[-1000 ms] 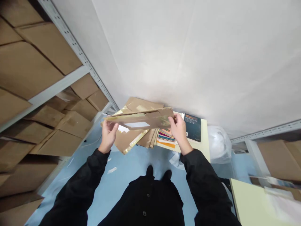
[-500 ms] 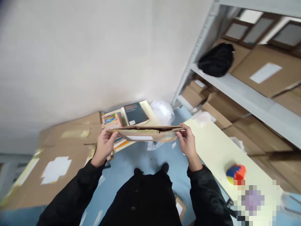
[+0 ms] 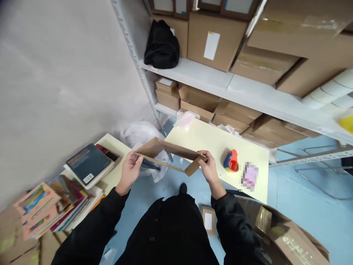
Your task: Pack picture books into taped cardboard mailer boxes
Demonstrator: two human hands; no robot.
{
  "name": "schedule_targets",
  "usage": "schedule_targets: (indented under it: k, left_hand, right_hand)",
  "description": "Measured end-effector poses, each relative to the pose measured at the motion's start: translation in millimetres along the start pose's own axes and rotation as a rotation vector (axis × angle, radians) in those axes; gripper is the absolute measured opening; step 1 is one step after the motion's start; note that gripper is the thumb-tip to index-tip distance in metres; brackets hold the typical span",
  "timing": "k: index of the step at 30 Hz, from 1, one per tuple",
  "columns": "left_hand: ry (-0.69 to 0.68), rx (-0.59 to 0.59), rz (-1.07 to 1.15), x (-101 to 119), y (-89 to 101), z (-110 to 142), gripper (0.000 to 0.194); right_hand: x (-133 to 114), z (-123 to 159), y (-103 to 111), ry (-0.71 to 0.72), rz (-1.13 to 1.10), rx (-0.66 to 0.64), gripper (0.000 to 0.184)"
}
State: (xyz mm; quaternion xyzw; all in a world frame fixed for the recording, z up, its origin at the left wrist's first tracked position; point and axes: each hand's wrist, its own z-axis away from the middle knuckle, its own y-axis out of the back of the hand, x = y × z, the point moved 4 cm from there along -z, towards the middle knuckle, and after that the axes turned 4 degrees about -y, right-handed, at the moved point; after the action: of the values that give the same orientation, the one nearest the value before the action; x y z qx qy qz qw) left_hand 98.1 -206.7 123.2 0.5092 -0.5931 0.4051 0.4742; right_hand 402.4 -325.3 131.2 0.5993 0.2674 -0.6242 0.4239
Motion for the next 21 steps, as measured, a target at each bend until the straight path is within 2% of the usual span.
schedule_targets:
  k: [5,10,14,17,19,21]
  left_hand:
    - [0.097,-0.115,0.012,-28,-64.2,-24,0.041]
    - [0.203,-0.186,0.06,-49,-111.4,-39,0.052]
    - [0.333,-0.204,0.094,-57,-135.5,-52,0.051]
    - [0.457,-0.2,-0.002,-68,-147.5,-67,0.054]
    - [0.451,-0.259,-0.069,-74,-156.5,-81,0.049]
    - [0.386,-0.354,-0.127,-78,-166.5,-97,0.039]
  right_hand:
    - [10,-31,48,-0.028,-0.087,0.036,0.038]
    - [17,-57,86,-0.026,-0.093,0.066,0.048]
    - [29,-76,108,-0.016,-0.065,0.09,0.053]
    - [39,-87,119,-0.021,-0.057,0.154,0.054]
    - [45,-92,122,-0.037,-0.065,0.186,0.056]
    - [48,-95,124,-0.053,-0.079,0.216,0.059]
